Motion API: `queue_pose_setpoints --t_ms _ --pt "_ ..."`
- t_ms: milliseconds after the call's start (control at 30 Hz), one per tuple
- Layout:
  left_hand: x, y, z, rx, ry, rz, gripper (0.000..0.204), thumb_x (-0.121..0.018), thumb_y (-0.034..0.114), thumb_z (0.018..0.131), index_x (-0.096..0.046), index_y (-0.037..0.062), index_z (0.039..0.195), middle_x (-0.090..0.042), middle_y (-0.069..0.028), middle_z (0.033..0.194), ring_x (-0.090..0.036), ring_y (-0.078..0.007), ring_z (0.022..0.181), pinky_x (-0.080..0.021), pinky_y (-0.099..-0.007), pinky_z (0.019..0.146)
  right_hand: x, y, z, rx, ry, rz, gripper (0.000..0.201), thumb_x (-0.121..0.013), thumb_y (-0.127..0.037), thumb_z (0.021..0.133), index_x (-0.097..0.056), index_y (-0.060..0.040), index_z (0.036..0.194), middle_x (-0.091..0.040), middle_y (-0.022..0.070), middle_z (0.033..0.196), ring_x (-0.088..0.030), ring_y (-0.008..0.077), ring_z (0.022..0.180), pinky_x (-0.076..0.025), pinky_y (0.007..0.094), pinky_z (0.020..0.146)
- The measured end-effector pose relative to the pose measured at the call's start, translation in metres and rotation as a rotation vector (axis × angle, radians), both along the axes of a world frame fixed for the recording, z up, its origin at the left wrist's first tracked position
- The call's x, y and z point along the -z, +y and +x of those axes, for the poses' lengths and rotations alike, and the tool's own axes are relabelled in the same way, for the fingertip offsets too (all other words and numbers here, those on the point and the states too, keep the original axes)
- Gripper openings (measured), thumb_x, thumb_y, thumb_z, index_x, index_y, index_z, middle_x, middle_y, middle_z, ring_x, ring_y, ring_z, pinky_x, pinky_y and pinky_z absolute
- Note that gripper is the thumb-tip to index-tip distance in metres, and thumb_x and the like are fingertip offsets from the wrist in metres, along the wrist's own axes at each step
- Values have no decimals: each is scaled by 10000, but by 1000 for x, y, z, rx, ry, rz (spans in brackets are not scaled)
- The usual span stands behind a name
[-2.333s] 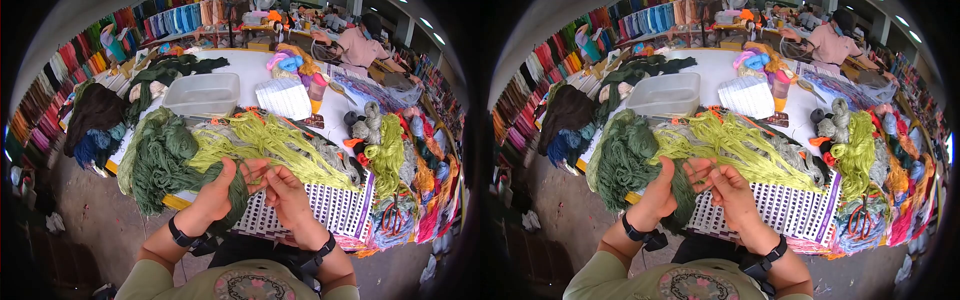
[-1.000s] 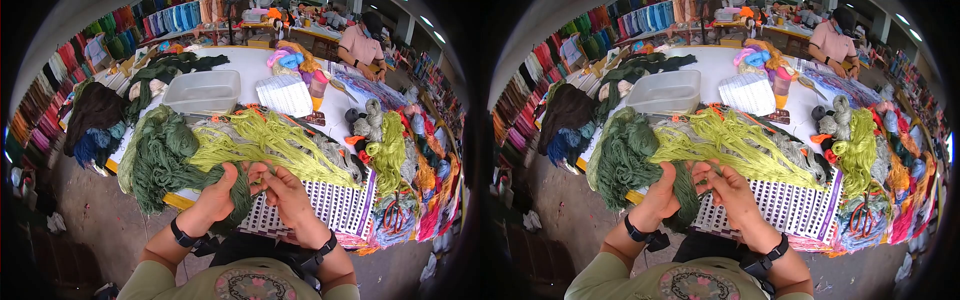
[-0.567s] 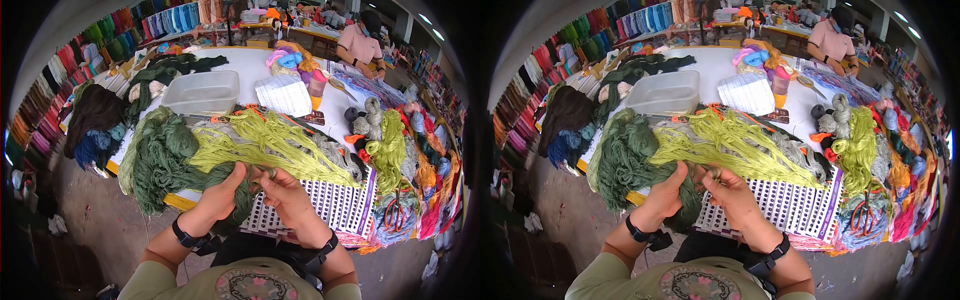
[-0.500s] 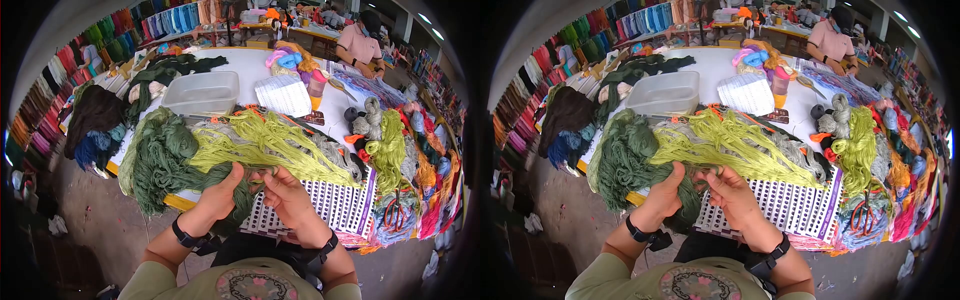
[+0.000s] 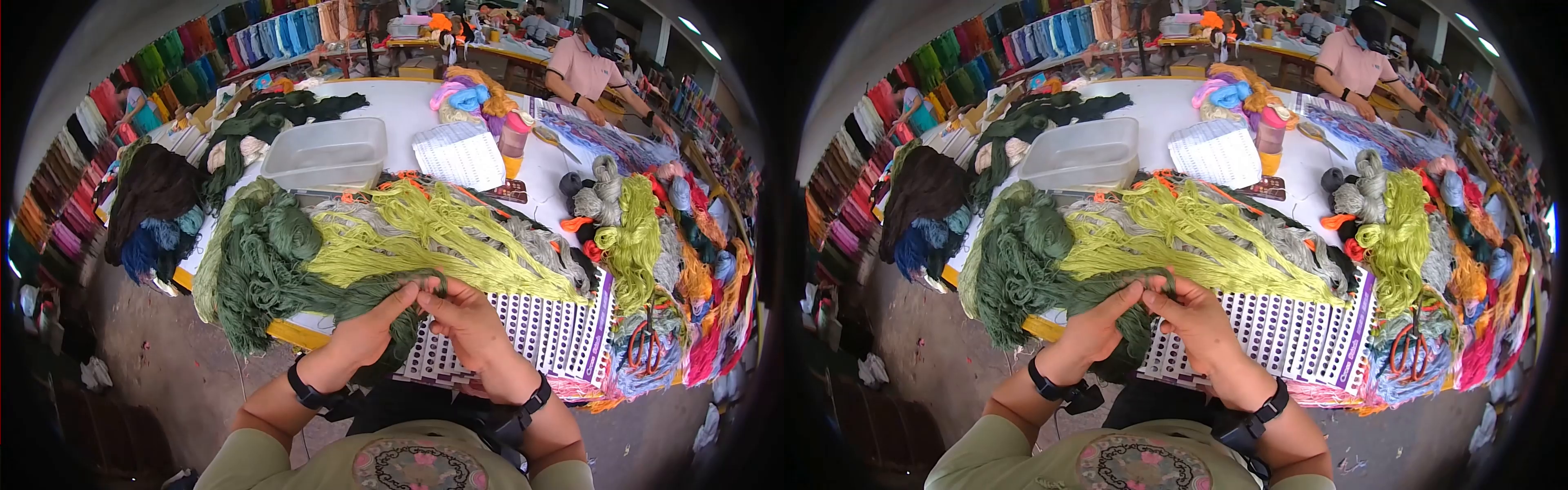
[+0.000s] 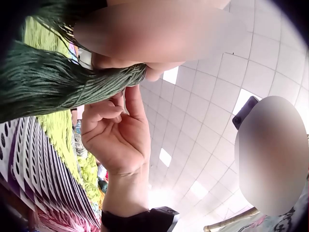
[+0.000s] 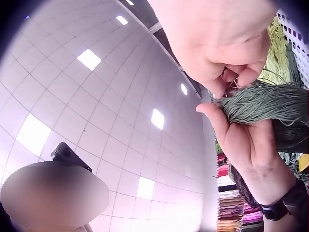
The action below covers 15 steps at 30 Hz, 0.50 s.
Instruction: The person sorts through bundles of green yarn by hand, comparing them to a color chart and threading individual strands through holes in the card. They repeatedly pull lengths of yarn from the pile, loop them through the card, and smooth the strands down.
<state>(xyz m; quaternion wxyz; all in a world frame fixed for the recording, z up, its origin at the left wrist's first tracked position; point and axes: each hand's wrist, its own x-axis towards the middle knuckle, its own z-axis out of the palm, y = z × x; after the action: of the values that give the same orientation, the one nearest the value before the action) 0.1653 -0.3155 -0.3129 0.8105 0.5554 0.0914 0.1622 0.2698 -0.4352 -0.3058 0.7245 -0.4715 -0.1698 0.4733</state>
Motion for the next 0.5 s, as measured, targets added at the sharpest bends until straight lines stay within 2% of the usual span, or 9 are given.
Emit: queue_pose_setpoints --t_ms 33,100,167,300,400,467,500 --pt "3 3 2 0 -10 -29 413 -450 354 979 -575 6 1163 -577 -84 1199 -514 -185 1136 -389 -343 987 1 -1 1 0 -1 0 166 -663 -171 875 -628 -127 1031 -616 -50 797 -518 14 652 -391 162 532" --pt "9 10 2 -2 -19 -57 406 -448 351 980 -580 7 1151 -585 -85 1182 -531 -188 1107 -404 -346 969 2 -4 2 -8 179 175 107 -645 -174 889 -619 -117 976 -614 -39 788 -509 16 626 -397 166 528" --pt "13 16 -1 63 -99 -205 449 -427 393 984 -597 4 1131 -609 -78 1120 -522 -168 1088 -405 -323 943 -4 -3 1 8 177 156 92 -635 -177 896 -611 -111 955 -612 -34 784 -505 18 613 -401 170 529" --pt "-4 5 -3 137 -141 -271 540 -352 460 987 -550 9 1208 -591 -84 1154 -514 -168 1096 -405 -325 946 -1 -3 1 28 79 105 123 -634 -196 897 -622 -91 958 -619 -27 800 -504 20 627 -389 174 541" --pt "-6 0 -1 71 -75 -150 650 -279 542 965 -506 14 1270 -573 -76 1190 -505 -167 1110 -380 -335 983 -4 0 -4 22 -53 27 153 -661 -207 877 -649 -89 973 -630 -35 828 -507 16 664 -366 170 549" --pt "-5 -2 -1 34 -47 285 618 -293 508 982 -479 19 1312 -551 -66 1240 -471 -153 1157 -348 -321 1010 -3 0 -5 7 -68 11 162 -674 -207 867 -659 -89 977 -632 -41 837 -506 14 677 -357 168 553" --pt "-5 -2 -1 37 -48 285 618 -293 508 982 -479 19 1312 -551 -66 1240 -471 -153 1157 -348 -321 1010 -2 0 -6 -9 -83 -5 172 -687 -206 856 -669 -90 982 -635 -48 847 -504 13 691 -349 166 558"
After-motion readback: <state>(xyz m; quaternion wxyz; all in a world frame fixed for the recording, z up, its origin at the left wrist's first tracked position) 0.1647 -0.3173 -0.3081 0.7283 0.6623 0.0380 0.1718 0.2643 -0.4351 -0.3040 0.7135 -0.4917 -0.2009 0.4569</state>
